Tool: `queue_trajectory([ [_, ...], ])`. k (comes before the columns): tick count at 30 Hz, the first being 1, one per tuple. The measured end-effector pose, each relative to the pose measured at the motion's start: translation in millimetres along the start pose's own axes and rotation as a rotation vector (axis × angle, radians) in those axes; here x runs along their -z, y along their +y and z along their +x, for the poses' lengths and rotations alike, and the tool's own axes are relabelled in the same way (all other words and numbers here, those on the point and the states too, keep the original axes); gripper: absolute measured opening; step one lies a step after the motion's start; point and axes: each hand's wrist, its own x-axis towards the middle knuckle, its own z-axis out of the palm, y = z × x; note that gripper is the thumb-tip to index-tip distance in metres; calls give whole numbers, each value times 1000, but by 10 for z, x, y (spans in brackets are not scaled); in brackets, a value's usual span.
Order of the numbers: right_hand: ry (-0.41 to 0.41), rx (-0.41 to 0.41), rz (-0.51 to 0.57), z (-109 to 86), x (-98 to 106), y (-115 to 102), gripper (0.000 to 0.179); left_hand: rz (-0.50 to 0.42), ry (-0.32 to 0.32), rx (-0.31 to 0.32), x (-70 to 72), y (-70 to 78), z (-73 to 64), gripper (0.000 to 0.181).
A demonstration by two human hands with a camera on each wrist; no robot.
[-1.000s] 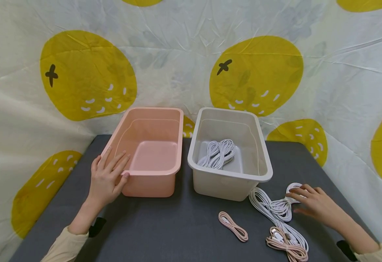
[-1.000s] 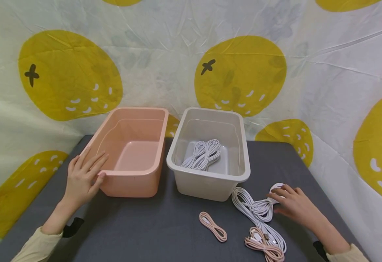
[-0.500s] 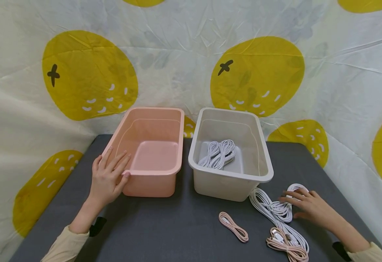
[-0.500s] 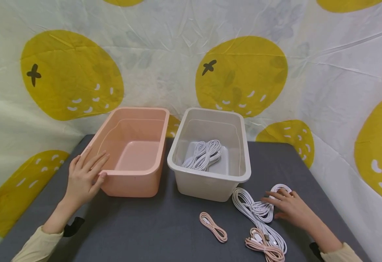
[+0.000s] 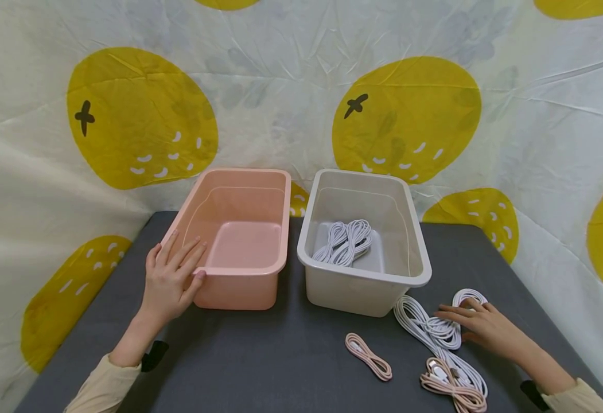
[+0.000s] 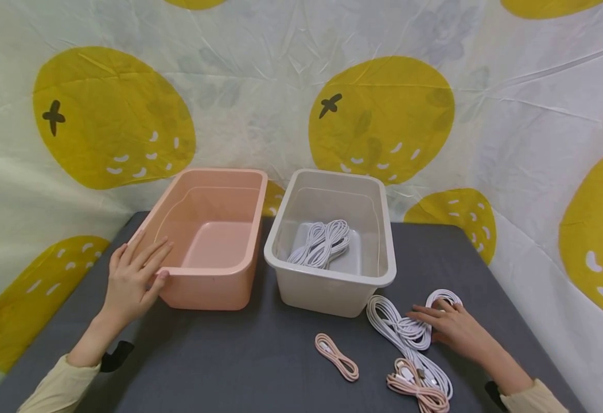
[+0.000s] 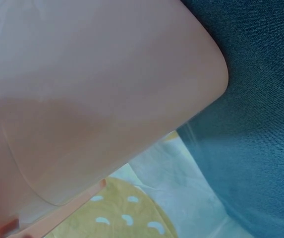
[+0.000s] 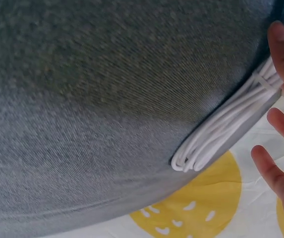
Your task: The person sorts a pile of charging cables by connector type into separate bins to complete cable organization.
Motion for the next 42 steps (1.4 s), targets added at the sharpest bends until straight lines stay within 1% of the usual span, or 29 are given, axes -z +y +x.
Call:
queue_trajectory([
  [3,2,-10,12,-4,-9,-17,72,2,2,0,0,1,0,56],
  [4,3,-16,14,-6,-13,-20,74,3,3,0,-2,2,0,56],
  [9,-11,-31,20,-7,-21,-31,73,2,4,1,-4,5,7,56],
  [12,-11,-23,15,-4,-21,-22,73,1,4,2,-1,6,10,56],
  [20,41,30,-23,-11,-6,57,74,-2,9,-5,-2,17,14,56],
  [23,56,35,-33,-19,24,105,67,-2,13,-7,-2,21,17,55],
  [24,59,33,-36,-21,35,121,59,-3,14,-8,-2,23,18,55],
  [27,76,8,-39,-19,73,166,40,-6,15,-8,-2,28,22,54],
  [29,90,-13,-49,-6,113,187,43,-7,18,-7,-1,29,25,54],
  [32,92,-54,-62,21,190,208,55,-8,19,-6,-1,28,26,54],
  [34,91,-75,-60,43,247,218,56,-6,18,-6,-3,27,26,54],
  [35,92,-85,-62,55,268,222,64,-5,17,-6,-3,26,25,54],
  [37,95,-93,-62,77,312,233,64,-2,15,-5,-2,25,24,54],
  [42,136,-99,-76,145,410,267,64,1,11,-5,-1,27,21,54],
])
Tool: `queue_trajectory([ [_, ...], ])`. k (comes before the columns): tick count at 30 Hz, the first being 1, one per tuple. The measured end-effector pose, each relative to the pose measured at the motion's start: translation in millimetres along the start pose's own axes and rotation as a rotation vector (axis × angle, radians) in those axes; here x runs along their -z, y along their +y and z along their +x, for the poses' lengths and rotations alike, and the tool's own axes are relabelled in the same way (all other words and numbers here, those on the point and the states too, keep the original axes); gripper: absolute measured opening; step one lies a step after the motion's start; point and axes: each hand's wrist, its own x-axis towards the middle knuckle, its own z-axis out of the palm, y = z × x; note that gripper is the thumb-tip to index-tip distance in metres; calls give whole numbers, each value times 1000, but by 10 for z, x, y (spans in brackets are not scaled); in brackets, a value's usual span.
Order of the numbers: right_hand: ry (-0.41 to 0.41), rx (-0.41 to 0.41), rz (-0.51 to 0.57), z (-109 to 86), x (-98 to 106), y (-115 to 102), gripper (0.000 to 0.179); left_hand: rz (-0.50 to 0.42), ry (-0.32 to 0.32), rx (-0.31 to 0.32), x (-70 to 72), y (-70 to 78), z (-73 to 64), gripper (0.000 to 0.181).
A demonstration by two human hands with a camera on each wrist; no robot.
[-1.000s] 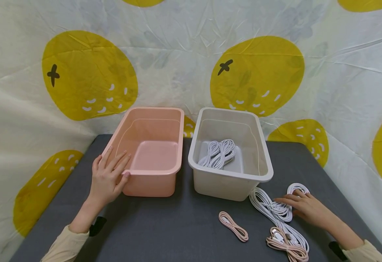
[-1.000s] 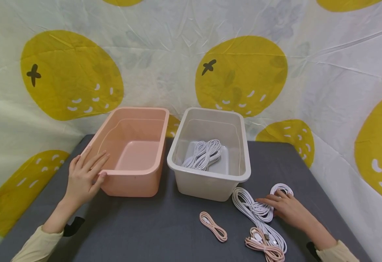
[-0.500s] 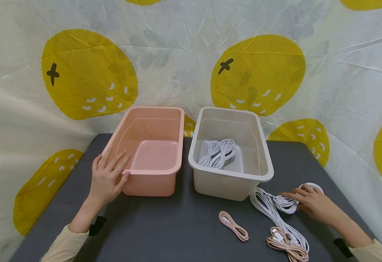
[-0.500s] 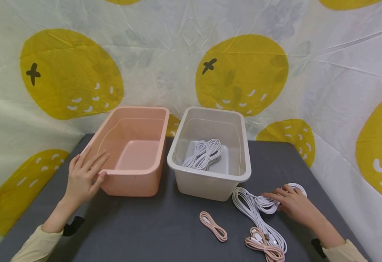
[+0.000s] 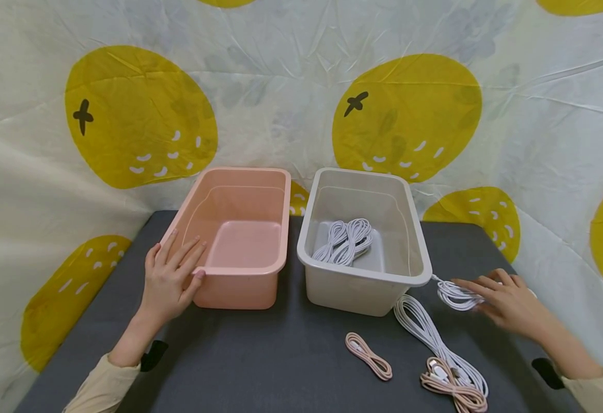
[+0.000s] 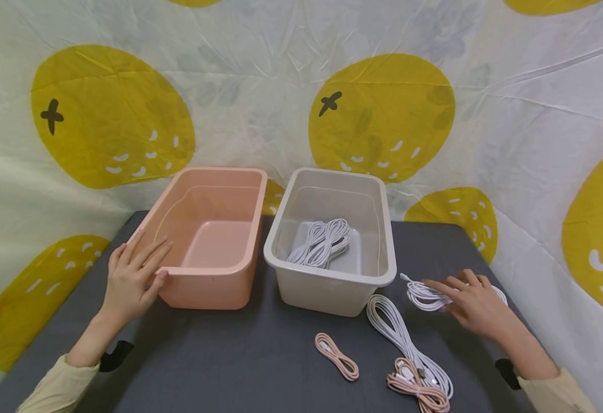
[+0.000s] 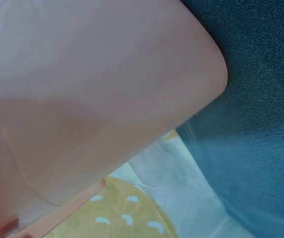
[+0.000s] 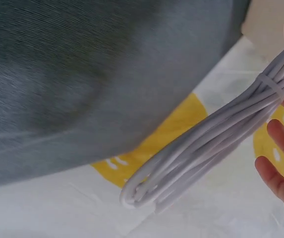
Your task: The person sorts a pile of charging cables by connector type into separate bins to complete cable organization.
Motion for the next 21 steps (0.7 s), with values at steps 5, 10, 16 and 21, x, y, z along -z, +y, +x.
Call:
queue_trajectory([
  [5,18,-6,-20,110,111,29,63,-3,0,0,2,1,-2,54],
  [10,29,-10,-32,223,237,51,63,-8,-1,-2,0,1,0,55],
  [16,37,-14,-60,358,408,98,62,-10,-1,-6,-9,-4,-3,55],
  [21,49,-9,-121,489,553,160,66,-8,-6,-3,-13,-15,-8,54],
])
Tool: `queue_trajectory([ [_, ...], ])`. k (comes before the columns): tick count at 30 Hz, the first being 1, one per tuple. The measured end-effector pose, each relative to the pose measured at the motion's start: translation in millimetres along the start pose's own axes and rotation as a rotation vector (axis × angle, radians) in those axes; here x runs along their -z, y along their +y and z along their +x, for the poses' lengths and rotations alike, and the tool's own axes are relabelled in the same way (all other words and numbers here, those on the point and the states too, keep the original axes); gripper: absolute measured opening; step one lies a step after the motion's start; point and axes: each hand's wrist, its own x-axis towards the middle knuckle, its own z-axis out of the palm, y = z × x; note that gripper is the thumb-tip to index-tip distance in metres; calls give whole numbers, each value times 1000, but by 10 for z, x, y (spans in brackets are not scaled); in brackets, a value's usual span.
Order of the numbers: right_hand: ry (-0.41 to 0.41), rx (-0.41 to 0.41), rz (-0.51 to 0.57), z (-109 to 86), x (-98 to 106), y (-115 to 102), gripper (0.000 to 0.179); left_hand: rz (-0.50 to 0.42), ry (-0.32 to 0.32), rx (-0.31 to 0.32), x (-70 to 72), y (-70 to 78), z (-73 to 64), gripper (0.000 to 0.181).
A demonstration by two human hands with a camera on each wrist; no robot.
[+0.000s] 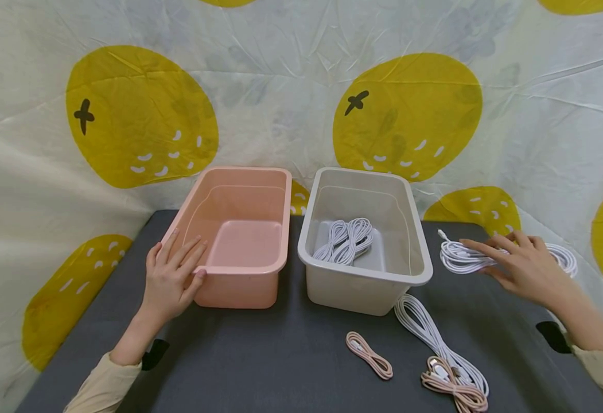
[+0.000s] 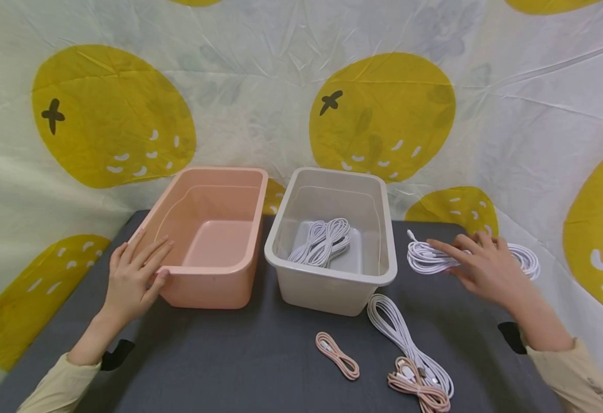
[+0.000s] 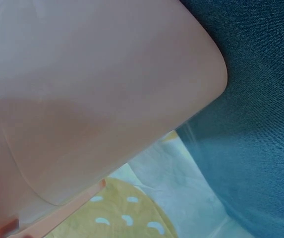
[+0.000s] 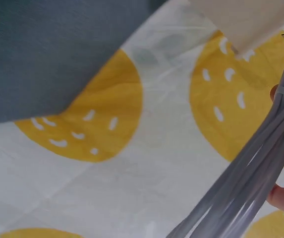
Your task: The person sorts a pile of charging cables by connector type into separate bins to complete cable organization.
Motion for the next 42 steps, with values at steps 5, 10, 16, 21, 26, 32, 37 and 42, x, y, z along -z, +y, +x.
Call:
queue_trajectory([
  [5,31,26,-33,141,90,64,66,-5,-1,-1,-1,0,1,55],
  [10,74,63,-31,297,150,69,64,-3,-1,-3,1,3,0,54],
  [16,108,102,6,505,202,22,64,-2,-4,-2,0,2,-1,54],
  [21,106,129,47,686,220,-52,62,-1,-4,1,3,-1,5,55],
  [26,99,147,71,853,203,-135,60,3,-3,1,5,-2,4,55],
  [32,80,202,68,1054,176,-219,60,-2,1,3,2,0,2,54],
  [37,53,227,73,1225,158,-304,47,-8,3,7,6,1,5,55],
  [42,24,236,82,1369,93,-375,67,-8,2,8,4,-2,1,55],
])
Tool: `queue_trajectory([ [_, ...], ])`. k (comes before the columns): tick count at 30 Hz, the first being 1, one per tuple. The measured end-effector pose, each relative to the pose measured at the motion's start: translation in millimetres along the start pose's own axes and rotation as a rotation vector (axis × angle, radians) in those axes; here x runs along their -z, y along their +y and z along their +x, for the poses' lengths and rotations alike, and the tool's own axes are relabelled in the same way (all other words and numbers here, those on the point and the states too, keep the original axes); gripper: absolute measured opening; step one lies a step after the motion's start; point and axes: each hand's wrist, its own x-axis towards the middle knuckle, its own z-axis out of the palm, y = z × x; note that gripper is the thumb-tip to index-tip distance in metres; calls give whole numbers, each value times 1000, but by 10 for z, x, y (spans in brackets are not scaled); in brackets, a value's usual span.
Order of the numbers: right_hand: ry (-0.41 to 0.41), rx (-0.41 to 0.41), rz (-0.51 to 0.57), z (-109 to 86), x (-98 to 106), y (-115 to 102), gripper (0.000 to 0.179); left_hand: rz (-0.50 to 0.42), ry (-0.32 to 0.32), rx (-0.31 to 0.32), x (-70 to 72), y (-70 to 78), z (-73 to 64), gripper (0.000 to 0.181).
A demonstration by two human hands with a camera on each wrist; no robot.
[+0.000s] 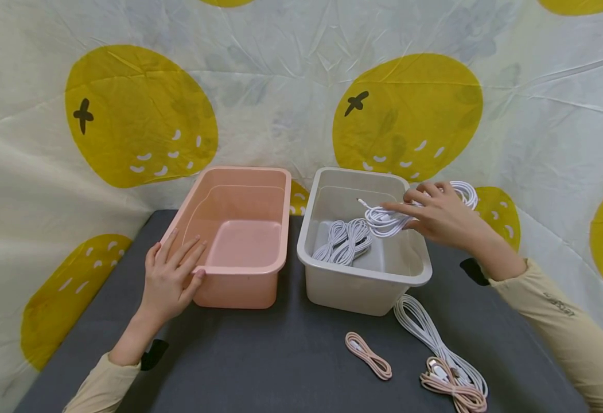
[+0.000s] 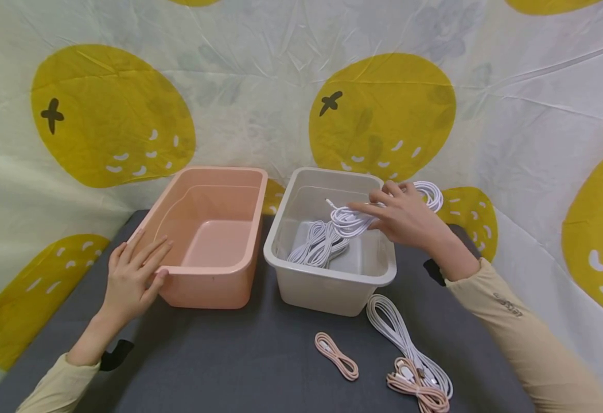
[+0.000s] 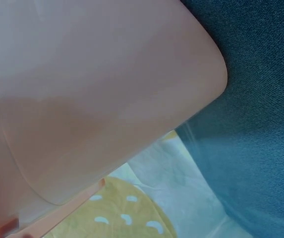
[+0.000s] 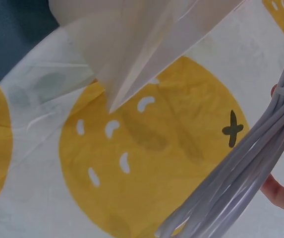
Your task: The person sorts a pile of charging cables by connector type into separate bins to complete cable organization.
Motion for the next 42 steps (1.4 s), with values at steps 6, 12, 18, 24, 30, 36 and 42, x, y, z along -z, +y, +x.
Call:
queue_trajectory([
  [6,-14,48,-25,157,-104,-28,63,6,0,-3,-8,-4,-7,54],
  [12,-48,62,-18,324,-173,-64,60,7,1,-4,-6,-4,-1,54],
  [18,-88,74,-18,457,-220,-74,58,3,3,-8,-7,-2,-3,54],
  [24,-105,74,-40,498,-313,-21,63,0,6,-9,-12,-1,-7,53],
  [30,-102,49,15,451,-356,23,64,10,8,-13,-12,-7,-3,53],
  [36,-100,43,15,415,-325,23,63,6,19,-14,-13,-10,-5,54],
  [42,-67,43,26,385,-270,7,59,5,11,-8,-8,-3,-6,54],
])
